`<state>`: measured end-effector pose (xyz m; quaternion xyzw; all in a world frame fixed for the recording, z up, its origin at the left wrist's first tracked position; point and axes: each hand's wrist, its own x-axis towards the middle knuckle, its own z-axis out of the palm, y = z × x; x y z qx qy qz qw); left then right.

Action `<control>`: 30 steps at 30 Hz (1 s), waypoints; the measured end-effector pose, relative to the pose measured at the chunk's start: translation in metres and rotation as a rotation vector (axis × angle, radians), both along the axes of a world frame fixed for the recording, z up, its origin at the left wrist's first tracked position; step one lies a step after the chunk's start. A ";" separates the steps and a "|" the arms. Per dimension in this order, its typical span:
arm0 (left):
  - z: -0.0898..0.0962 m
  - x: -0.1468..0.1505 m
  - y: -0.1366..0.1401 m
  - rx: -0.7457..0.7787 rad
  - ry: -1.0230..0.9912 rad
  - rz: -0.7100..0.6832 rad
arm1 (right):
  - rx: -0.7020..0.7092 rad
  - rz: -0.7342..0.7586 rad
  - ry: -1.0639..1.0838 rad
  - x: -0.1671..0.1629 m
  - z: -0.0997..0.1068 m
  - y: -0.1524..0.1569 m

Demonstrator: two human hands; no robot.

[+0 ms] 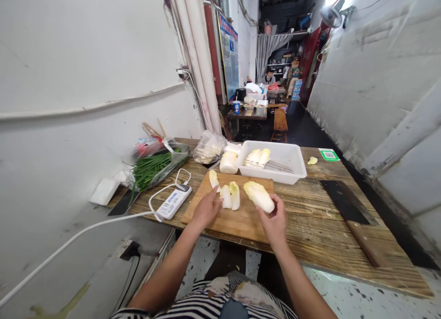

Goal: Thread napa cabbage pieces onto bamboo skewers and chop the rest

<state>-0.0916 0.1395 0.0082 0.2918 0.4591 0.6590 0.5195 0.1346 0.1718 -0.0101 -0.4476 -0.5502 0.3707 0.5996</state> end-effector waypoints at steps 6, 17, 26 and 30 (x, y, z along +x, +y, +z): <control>0.015 0.040 -0.032 0.019 0.093 -0.175 | 0.180 0.041 -0.111 -0.025 0.007 -0.023; 0.019 0.053 -0.042 0.111 -0.283 -0.399 | -0.035 0.443 -0.076 -0.021 0.035 -0.029; 0.014 0.065 -0.039 0.141 -0.030 -0.240 | -0.111 0.358 -0.023 -0.022 0.028 -0.027; 0.016 0.067 -0.038 0.139 0.119 -0.234 | -0.166 0.446 0.035 -0.023 0.025 -0.023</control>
